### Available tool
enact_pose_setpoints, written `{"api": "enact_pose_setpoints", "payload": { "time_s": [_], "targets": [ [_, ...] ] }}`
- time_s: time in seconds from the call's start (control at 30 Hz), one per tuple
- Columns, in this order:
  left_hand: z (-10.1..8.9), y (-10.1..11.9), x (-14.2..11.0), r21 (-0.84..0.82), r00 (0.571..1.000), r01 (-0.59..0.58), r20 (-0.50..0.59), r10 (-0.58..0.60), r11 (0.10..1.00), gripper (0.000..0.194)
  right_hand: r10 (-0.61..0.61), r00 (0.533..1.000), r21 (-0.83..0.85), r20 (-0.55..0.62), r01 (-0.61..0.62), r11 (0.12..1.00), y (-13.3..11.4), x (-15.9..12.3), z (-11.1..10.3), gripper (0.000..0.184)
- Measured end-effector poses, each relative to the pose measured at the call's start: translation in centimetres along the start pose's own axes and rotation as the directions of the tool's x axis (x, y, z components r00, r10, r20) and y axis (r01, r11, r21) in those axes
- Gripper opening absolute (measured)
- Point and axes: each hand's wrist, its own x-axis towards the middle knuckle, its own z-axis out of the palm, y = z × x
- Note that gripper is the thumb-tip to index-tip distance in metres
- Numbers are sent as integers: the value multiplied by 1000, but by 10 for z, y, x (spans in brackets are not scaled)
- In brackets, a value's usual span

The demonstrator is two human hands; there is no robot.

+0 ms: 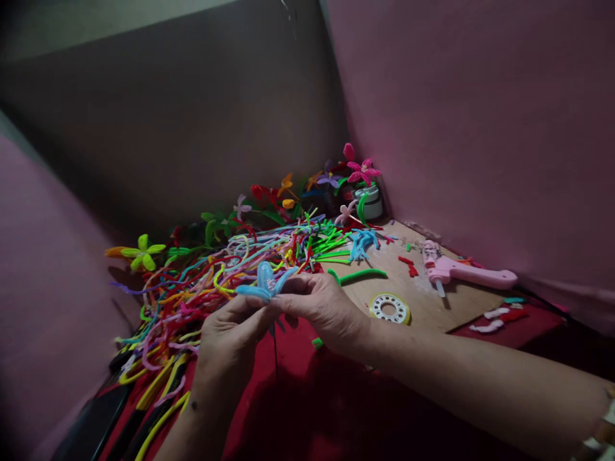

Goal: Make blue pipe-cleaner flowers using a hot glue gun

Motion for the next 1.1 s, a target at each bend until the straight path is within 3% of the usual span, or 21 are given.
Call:
{"api": "enact_pose_setpoints", "payload": {
  "time_s": [0.27,0.4,0.6,0.73,0.9,1.1],
  "targets": [
    [4,5,-7,126,995,-39,-81,49,991,12,15,1000,79,-15,-14,997,4,1,1,11],
    [4,2,-8,262,974,-104,-169,152,959,13,33,999,96,3,-33,995,4,2,2,13],
    [7,5,-11,355,955,-186,-155,254,916,13,23,1000,76,18,-24,997,6,1,1,15],
    [2,7,-6,180,979,-43,-187,77,983,9,15,1000,60,0,-15,998,5,5,-5,17],
    [-6,6,4,-2,961,165,-223,-161,986,17,-16,987,-133,-157,-5,991,-1,14,-17,20],
    [-10,-5,15,-318,937,216,-198,-287,923,24,-26,963,-272,-269,-50,961,-3,24,-27,22]
  ]
}}
